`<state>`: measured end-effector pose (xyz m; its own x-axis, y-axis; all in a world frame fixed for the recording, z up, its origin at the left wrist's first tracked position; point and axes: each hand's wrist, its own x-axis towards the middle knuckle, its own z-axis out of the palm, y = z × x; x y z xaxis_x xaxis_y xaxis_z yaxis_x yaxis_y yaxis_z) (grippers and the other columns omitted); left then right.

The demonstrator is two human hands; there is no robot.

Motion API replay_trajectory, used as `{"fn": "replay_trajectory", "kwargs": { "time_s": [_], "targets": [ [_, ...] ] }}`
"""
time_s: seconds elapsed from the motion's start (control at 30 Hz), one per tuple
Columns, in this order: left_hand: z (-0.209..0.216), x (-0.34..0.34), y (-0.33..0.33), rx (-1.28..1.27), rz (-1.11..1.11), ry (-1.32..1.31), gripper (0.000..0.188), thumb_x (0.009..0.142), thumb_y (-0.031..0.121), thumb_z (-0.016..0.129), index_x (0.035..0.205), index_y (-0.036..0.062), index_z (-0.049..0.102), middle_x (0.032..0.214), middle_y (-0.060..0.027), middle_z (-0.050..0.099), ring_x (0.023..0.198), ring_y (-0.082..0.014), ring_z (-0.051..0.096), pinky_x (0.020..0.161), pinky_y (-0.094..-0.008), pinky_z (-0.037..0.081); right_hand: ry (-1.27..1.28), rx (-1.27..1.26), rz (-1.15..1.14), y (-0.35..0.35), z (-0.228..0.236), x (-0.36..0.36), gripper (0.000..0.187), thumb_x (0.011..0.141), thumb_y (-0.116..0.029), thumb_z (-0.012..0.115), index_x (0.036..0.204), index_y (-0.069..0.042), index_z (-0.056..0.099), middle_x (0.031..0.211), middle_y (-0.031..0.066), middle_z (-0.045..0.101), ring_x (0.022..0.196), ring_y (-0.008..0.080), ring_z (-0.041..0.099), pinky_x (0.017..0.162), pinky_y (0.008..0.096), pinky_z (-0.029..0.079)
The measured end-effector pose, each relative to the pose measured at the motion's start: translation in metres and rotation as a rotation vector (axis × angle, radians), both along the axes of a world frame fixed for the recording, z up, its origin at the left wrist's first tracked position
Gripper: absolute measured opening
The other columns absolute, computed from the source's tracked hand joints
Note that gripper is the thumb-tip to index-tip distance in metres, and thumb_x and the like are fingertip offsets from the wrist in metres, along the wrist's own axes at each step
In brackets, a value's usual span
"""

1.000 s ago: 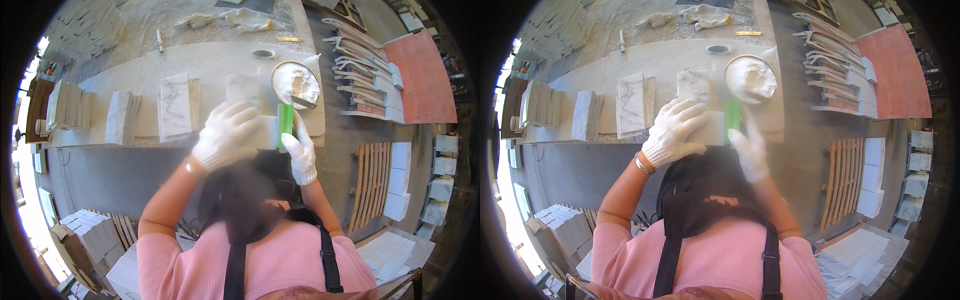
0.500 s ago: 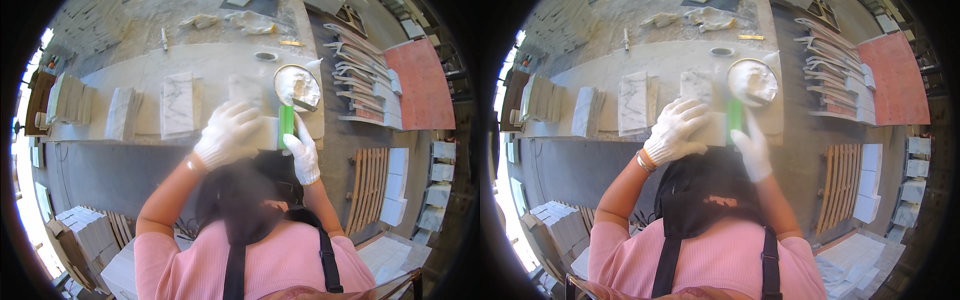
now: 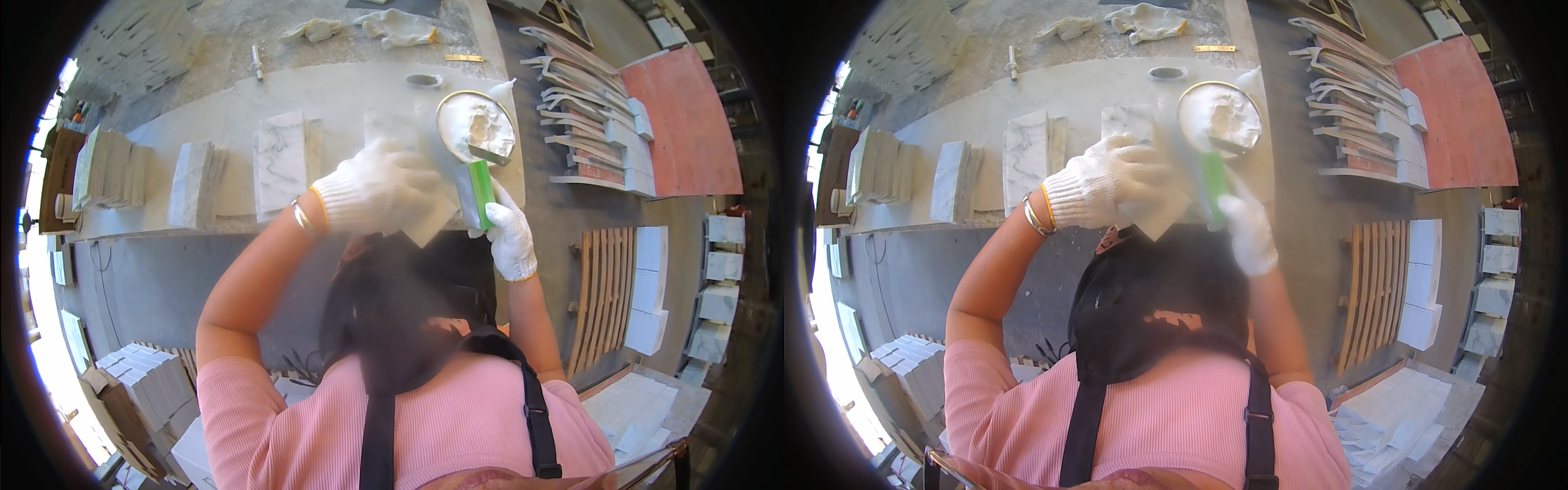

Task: The person applies a white paste to rectangular tiles using a small metal spatula and a green plastic scraper. They scoop paste from a metal bowl, spread it onto each tile, and place the treated tiles into a stack on the table.

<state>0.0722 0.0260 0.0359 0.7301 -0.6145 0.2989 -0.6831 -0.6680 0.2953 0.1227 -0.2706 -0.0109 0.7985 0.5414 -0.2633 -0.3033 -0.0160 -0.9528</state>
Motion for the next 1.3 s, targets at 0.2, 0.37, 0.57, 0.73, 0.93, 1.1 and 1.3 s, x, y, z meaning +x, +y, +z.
{"fn": "replay_trajectory", "kwargs": {
  "time_s": [0.2, 0.37, 0.57, 0.73, 0.93, 1.1, 1.3],
  "targets": [
    [0.005, -0.014, 0.013, 0.056, 0.205, 0.187, 0.048, 0.079, 0.027, 0.079, 0.127, 0.0204, 0.075, 0.161, -0.0067, 0.054, 0.156, -0.043, 0.036, 0.123, -0.0631, 0.033, 0.014, 0.031, 0.045, -0.006, 0.009, 0.005, 0.086, 0.091, -0.041, 0.064, 0.163, 0.0, 0.041, 0.135, 0.009, 0.067, 0.104, 0.0162, 0.066, 0.077, 0.0295, 0.052],
    [-0.018, -0.032, 0.001, -0.034, 0.424, 0.197, 0.087, 0.079, 0.066, 0.078, 0.149, 0.0161, 0.061, 0.17, -0.0162, 0.04, 0.155, -0.0512, 0.031, 0.124, -0.0645, 0.03, 0.044, 0.022, 0.072, -0.002, 0.006, -0.01, 0.083, 0.092, -0.037, 0.064, 0.163, 0.001, 0.042, 0.133, 0.0076, 0.066, 0.099, 0.0141, 0.063, 0.078, 0.0287, 0.051],
    [-0.028, -0.031, 0.002, -0.09, 0.413, 0.167, 0.096, 0.077, 0.076, 0.071, 0.148, 0.0129, 0.061, 0.168, -0.0178, 0.042, 0.156, -0.05, 0.031, 0.124, -0.0612, 0.032, -0.068, -0.075, 0.021, 0.022, 0.007, -0.016, 0.079, 0.095, -0.035, 0.066, 0.161, 0.001, 0.044, 0.138, 0.0062, 0.064, 0.103, 0.0115, 0.059, 0.083, 0.0274, 0.05],
    [-0.03, -0.032, 0.003, -0.134, 0.426, 0.188, 0.096, 0.076, 0.077, 0.071, 0.148, 0.0132, 0.062, 0.167, -0.0172, 0.043, 0.155, -0.0502, 0.033, 0.124, -0.0605, 0.033, -0.155, -0.132, 0.121, 0.013, 0.03, -0.019, 0.08, 0.094, -0.034, 0.07, 0.16, 0.003, 0.045, 0.15, 0.0107, 0.059, 0.127, 0.0178, 0.059, 0.105, 0.0327, 0.048],
    [-0.03, -0.032, 0.002, -0.158, 0.433, 0.206, 0.095, 0.076, 0.077, 0.071, 0.148, 0.0141, 0.062, 0.167, -0.0158, 0.044, 0.155, -0.0497, 0.033, 0.123, -0.0595, 0.034, -0.263, -0.194, 0.067, 0.026, 0.018, -0.012, 0.083, 0.091, -0.033, 0.073, 0.16, 0.005, 0.045, 0.156, 0.0148, 0.056, 0.143, 0.0223, 0.051, 0.121, 0.0366, 0.038],
    [-0.031, -0.033, 0.003, -0.165, 0.446, 0.202, 0.095, 0.075, 0.075, 0.073, 0.147, 0.0143, 0.063, 0.166, -0.0154, 0.045, 0.156, -0.0486, 0.033, 0.124, -0.0592, 0.034, -0.126, -0.157, 0.112, 0.017, 0.023, -0.016, 0.083, 0.091, -0.032, 0.074, 0.16, 0.004, 0.045, 0.157, 0.0149, 0.054, 0.145, 0.0225, 0.05, 0.122, 0.0366, 0.037],
    [-0.034, -0.031, 0.003, -0.169, 0.43, 0.172, 0.096, 0.072, 0.073, 0.074, 0.147, 0.0137, 0.063, 0.166, -0.0152, 0.046, 0.155, -0.0487, 0.033, 0.124, -0.0584, 0.034, -0.197, -0.119, 0.098, 0.024, 0.024, -0.013, 0.08, 0.094, -0.028, 0.072, 0.161, 0.004, 0.042, 0.159, 0.0159, 0.052, 0.147, 0.0232, 0.048, 0.123, 0.0376, 0.036]
  ]
}}
